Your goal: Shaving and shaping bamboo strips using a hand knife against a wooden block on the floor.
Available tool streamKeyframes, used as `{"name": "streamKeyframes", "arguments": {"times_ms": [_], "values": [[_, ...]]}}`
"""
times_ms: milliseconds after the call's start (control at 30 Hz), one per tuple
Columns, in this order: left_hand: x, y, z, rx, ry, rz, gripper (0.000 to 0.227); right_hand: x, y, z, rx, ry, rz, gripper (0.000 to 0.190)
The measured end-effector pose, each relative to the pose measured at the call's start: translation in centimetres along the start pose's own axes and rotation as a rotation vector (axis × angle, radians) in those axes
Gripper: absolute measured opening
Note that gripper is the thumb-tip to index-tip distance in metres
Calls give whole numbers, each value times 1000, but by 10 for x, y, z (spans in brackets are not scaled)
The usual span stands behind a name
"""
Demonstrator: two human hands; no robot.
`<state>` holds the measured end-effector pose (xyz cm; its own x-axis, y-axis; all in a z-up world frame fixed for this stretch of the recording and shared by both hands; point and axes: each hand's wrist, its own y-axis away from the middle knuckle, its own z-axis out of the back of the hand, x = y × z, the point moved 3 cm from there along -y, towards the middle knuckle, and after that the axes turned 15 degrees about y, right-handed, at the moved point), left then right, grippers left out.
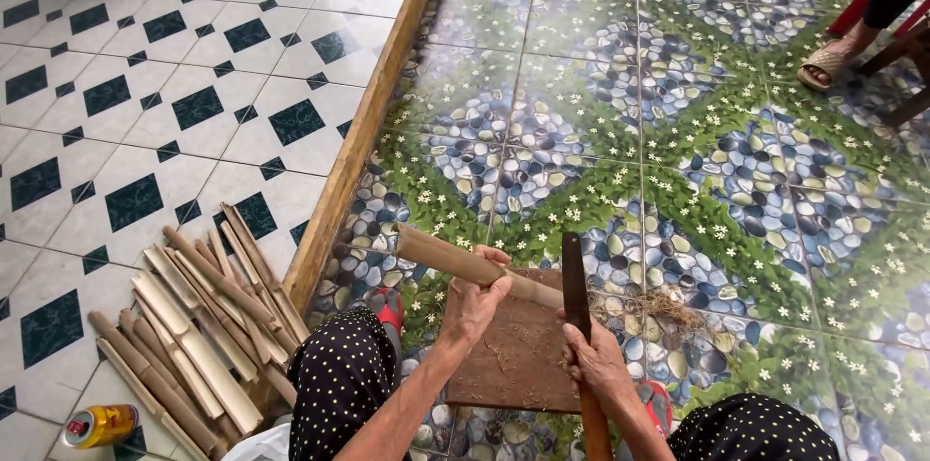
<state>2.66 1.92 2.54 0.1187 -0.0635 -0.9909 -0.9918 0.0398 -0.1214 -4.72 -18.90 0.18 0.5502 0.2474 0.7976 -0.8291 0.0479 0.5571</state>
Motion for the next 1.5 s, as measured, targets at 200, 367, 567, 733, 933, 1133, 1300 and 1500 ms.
{"name": "streamKeyframes", "arguments": {"times_ms": [200,367,567,733,933,1133,1300,1500], "values": [[-15,3,3,105,-1,46,26,-6,-8,6,5,-229,89,40],[-15,5,0,182,-15,-4,24,1,-4,6,22,-396,40,43],[-25,5,-11,265,213,-19,21,5,-5,12,-32,-262,119,40],[-22,5,-17,288,298,-32,22,13,-1,15,-49,-241,115,43],[-21,9,-5,237,4,-95,24,25,0,24,-176,-102,181,29],[-39,6,-1,227,41,-48,23,20,-9,22,-60,-151,163,28],[-37,4,6,164,-12,-25,23,-8,-28,6,9,-315,53,28],[-42,4,12,153,-44,-59,23,14,-5,-18,253,-423,-14,23]]}}
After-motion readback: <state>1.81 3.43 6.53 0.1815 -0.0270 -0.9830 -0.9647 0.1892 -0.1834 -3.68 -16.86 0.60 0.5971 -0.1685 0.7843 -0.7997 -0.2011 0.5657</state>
